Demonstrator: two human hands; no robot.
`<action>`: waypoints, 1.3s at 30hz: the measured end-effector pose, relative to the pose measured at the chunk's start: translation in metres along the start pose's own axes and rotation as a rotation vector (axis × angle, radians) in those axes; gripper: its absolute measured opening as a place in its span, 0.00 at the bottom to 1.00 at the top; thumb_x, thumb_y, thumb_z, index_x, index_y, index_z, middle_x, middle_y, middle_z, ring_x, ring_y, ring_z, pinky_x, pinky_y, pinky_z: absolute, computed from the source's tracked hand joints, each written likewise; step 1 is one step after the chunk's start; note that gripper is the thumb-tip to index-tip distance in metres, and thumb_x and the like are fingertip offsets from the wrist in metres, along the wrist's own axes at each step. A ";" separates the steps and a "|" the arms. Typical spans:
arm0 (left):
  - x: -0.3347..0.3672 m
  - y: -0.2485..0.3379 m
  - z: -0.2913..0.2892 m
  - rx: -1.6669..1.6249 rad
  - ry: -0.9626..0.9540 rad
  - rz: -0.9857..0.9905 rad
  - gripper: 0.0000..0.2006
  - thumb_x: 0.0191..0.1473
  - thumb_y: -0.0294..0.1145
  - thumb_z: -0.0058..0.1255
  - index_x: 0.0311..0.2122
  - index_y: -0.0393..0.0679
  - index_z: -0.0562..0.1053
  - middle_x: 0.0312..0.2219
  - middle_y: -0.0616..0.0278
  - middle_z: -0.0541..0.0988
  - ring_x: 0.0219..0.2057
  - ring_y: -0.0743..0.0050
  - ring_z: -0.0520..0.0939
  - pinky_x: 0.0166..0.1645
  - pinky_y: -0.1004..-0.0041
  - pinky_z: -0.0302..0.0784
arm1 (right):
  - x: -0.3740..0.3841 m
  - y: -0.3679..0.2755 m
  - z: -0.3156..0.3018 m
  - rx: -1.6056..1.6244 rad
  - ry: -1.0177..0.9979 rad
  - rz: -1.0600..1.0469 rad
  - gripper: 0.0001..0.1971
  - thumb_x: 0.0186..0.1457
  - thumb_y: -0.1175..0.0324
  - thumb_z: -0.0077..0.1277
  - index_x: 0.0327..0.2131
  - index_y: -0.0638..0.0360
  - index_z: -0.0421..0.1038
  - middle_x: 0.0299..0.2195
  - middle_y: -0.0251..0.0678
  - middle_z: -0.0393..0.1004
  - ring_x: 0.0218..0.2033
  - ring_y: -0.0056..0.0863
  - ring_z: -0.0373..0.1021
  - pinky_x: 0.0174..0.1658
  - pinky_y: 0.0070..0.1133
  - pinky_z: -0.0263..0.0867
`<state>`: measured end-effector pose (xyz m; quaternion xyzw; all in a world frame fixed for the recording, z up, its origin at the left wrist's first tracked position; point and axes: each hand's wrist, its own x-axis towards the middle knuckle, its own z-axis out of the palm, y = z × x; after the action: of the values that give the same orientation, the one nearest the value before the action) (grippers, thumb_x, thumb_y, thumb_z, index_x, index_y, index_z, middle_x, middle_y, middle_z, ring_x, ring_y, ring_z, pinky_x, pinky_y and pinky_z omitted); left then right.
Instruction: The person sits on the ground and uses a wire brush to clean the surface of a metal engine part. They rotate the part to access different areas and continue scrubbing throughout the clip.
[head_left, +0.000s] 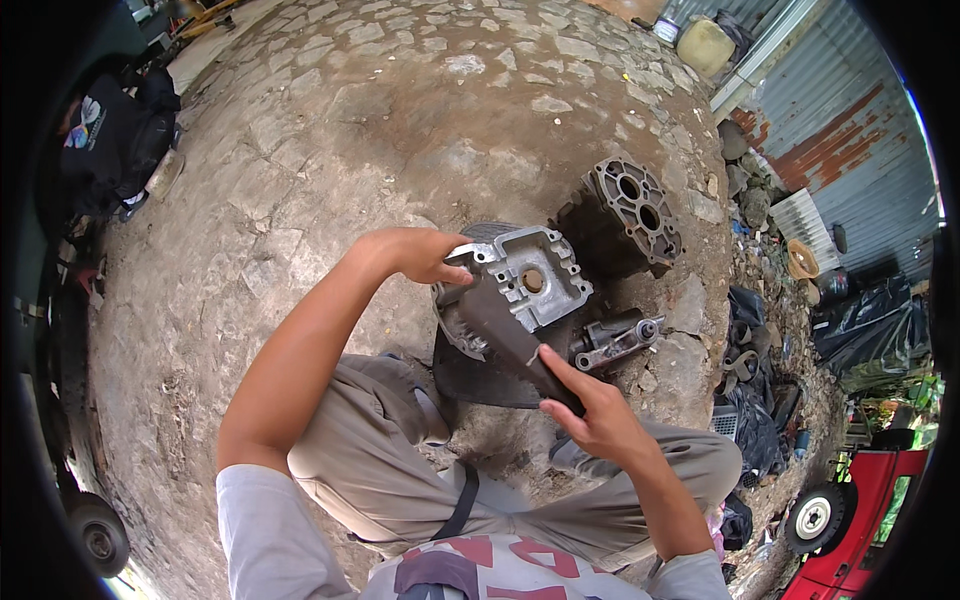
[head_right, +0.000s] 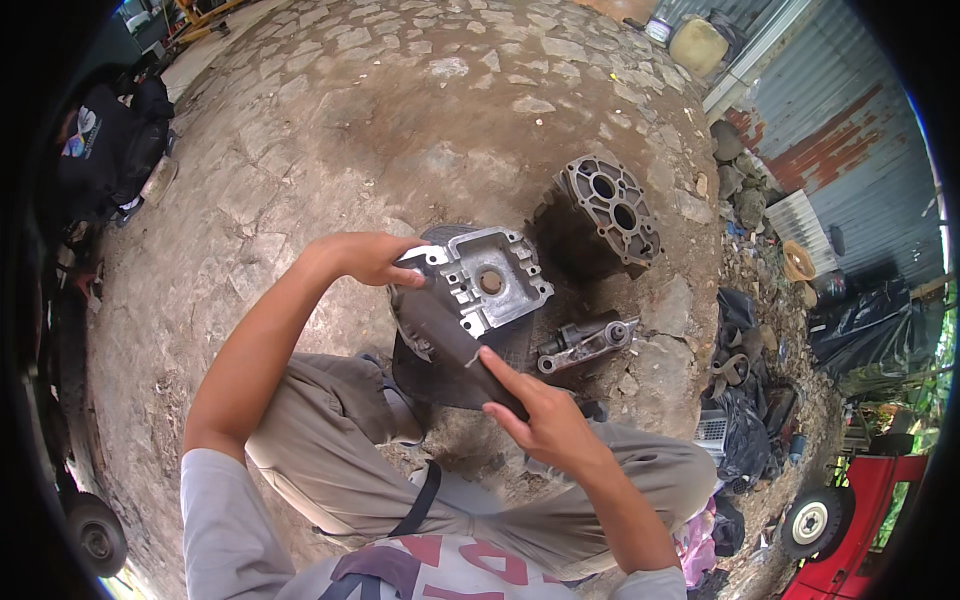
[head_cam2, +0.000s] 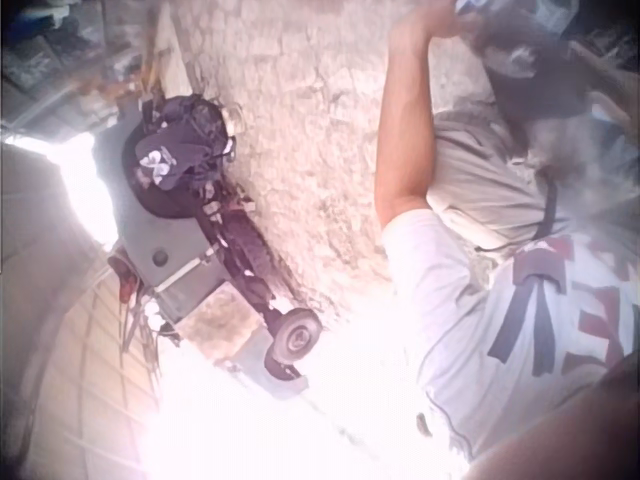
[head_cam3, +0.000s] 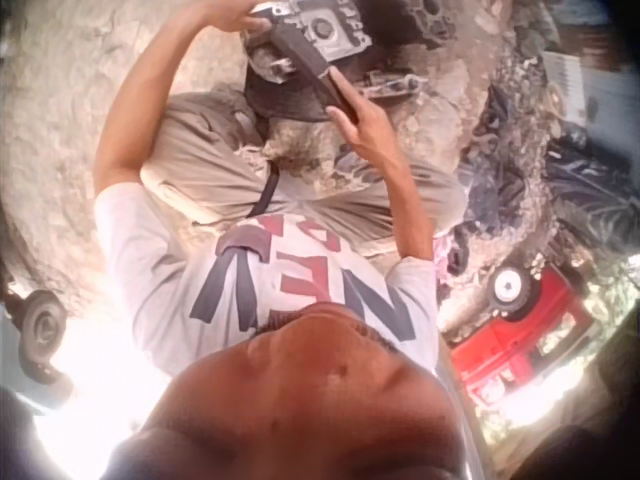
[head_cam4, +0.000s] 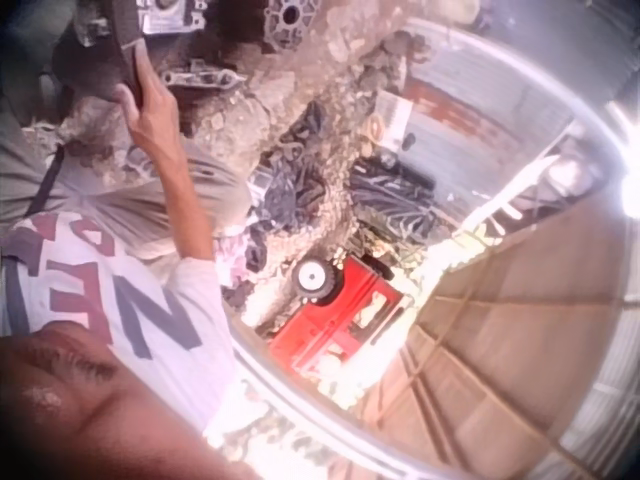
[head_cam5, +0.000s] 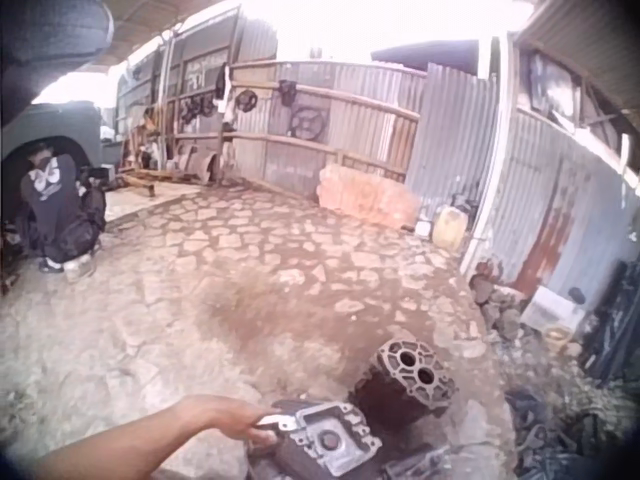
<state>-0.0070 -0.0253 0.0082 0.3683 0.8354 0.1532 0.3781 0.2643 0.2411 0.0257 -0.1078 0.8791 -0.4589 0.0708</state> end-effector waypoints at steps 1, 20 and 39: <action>0.001 -0.005 0.003 -0.021 0.020 0.027 0.38 0.66 0.58 0.56 0.72 0.46 0.63 0.59 0.42 0.79 0.60 0.44 0.80 0.62 0.55 0.75 | 0.000 -0.005 0.002 -0.065 -0.073 0.047 0.37 0.64 0.64 0.62 0.74 0.41 0.60 0.49 0.52 0.81 0.45 0.52 0.80 0.48 0.36 0.74; -0.003 0.000 0.000 0.003 -0.001 -0.059 0.32 0.66 0.54 0.57 0.67 0.43 0.69 0.52 0.42 0.83 0.52 0.42 0.84 0.55 0.55 0.78 | 0.002 0.007 -0.010 -0.111 -0.024 0.077 0.38 0.65 0.59 0.61 0.75 0.36 0.56 0.41 0.47 0.80 0.39 0.50 0.78 0.44 0.37 0.74; -0.001 -0.009 0.004 -0.075 0.022 -0.017 0.32 0.68 0.53 0.56 0.66 0.40 0.70 0.49 0.47 0.85 0.49 0.59 0.84 0.53 0.61 0.80 | 0.004 0.046 -0.023 -0.288 0.198 0.248 0.37 0.67 0.57 0.58 0.75 0.32 0.54 0.36 0.49 0.78 0.36 0.52 0.78 0.42 0.41 0.74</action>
<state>-0.0081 -0.0318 0.0013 0.3449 0.8363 0.1853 0.3839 0.2494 0.2844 0.0008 0.0379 0.9447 -0.3248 0.0237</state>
